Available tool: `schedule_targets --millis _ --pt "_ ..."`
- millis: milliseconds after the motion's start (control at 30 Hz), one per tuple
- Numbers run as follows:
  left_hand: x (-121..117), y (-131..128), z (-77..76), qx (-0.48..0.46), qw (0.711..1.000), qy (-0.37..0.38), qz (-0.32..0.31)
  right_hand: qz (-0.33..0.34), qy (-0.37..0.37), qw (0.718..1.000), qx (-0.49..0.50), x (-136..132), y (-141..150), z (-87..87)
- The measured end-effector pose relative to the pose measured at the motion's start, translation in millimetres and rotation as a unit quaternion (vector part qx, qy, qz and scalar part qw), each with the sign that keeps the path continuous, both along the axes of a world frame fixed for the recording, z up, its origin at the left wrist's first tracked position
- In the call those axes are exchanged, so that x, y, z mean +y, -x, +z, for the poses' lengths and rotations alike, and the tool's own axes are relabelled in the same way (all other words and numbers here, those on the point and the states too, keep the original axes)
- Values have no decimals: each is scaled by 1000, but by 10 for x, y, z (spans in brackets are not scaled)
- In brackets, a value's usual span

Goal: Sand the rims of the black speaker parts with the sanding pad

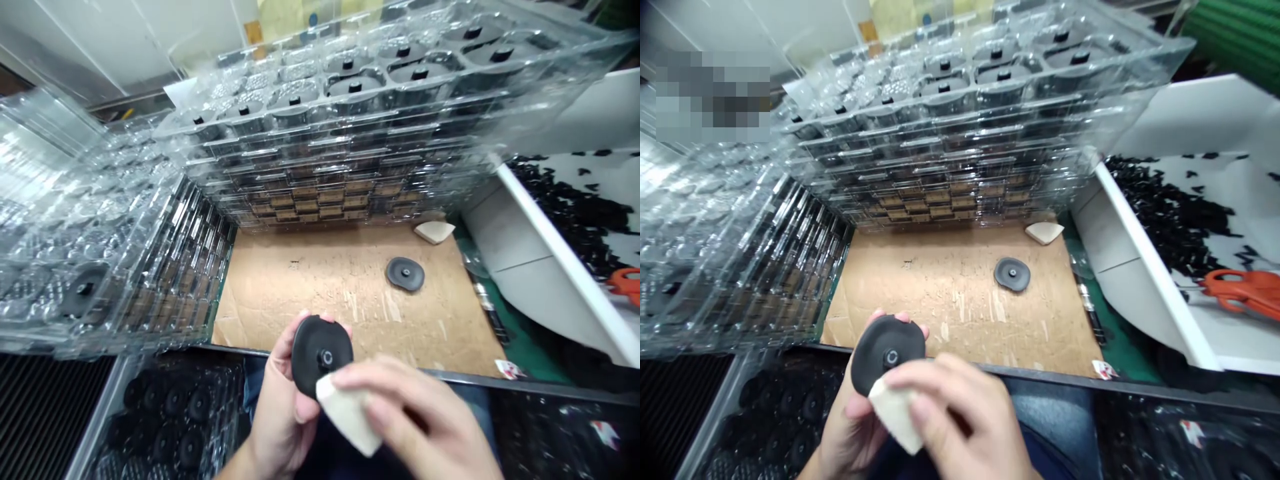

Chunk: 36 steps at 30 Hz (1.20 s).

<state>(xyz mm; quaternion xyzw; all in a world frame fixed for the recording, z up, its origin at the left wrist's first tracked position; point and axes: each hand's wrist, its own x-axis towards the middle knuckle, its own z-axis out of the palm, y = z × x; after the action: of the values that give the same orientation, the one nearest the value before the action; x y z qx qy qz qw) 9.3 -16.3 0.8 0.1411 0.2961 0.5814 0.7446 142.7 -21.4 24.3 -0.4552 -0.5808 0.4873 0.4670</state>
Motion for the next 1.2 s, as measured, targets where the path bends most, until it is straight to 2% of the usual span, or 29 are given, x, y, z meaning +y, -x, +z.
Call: schedule_targets --millis 33,100,167,200,233,300,400,467,533,600,667,700,800,833,933,1033,1067,1133,1200 --pt "7 -13 21 9 1000 12 11 -15 85 992 90 49 -29 -67" --pt "29 -27 57 28 998 46 30 -93 229 945 213 126 -98 -228" --pt "52 -29 75 36 996 75 40 -157 294 908 253 162 -185 -367" --pt "60 -29 77 36 995 82 43 -176 301 905 245 166 -232 -407" --pt "65 -32 76 34 995 85 42 -185 291 912 224 164 -275 -418" --pt "61 -48 73 36 994 94 35 -184 225 946 145 148 -331 -350" --pt "33 -77 75 41 993 109 15 -157 43 986 -22 124 -276 -103" --pt "16 -70 80 47 992 114 -6 -104 -106 982 -117 128 -164 53" --pt "10 -34 75 54 991 116 -30 -26 -205 964 -165 160 -53 145" --pt "9 8 53 65 990 122 -36 53 -208 960 -182 217 15 181" --pt "2 24 20 71 990 121 -32 104 -162 961 -197 284 48 187" --pt "-4 20 5 70 990 118 -40 99 -159 961 -204 313 61 185" --pt "-13 -4 -1 43 990 111 -78 26 -214 955 -203 345 86 178" --pt "-8 -3 11 31 990 111 -79 24 -222 955 -194 335 77 178" --pt "29 30 73 21 991 116 -56 95 -184 961 -182 269 -38 182" --pt "74 36 126 16 989 134 -56 87 -132 954 -255 235 -194 198" --pt "85 21 138 13 988 141 -65 74 -139 946 -282 248 -225 209" --pt "96 -24 156 24 982 153 -106 75 -200 933 -289 320 -243 240" --pt "98 -61 162 61 972 162 -158 171 -263 918 -242 437 -237 262"
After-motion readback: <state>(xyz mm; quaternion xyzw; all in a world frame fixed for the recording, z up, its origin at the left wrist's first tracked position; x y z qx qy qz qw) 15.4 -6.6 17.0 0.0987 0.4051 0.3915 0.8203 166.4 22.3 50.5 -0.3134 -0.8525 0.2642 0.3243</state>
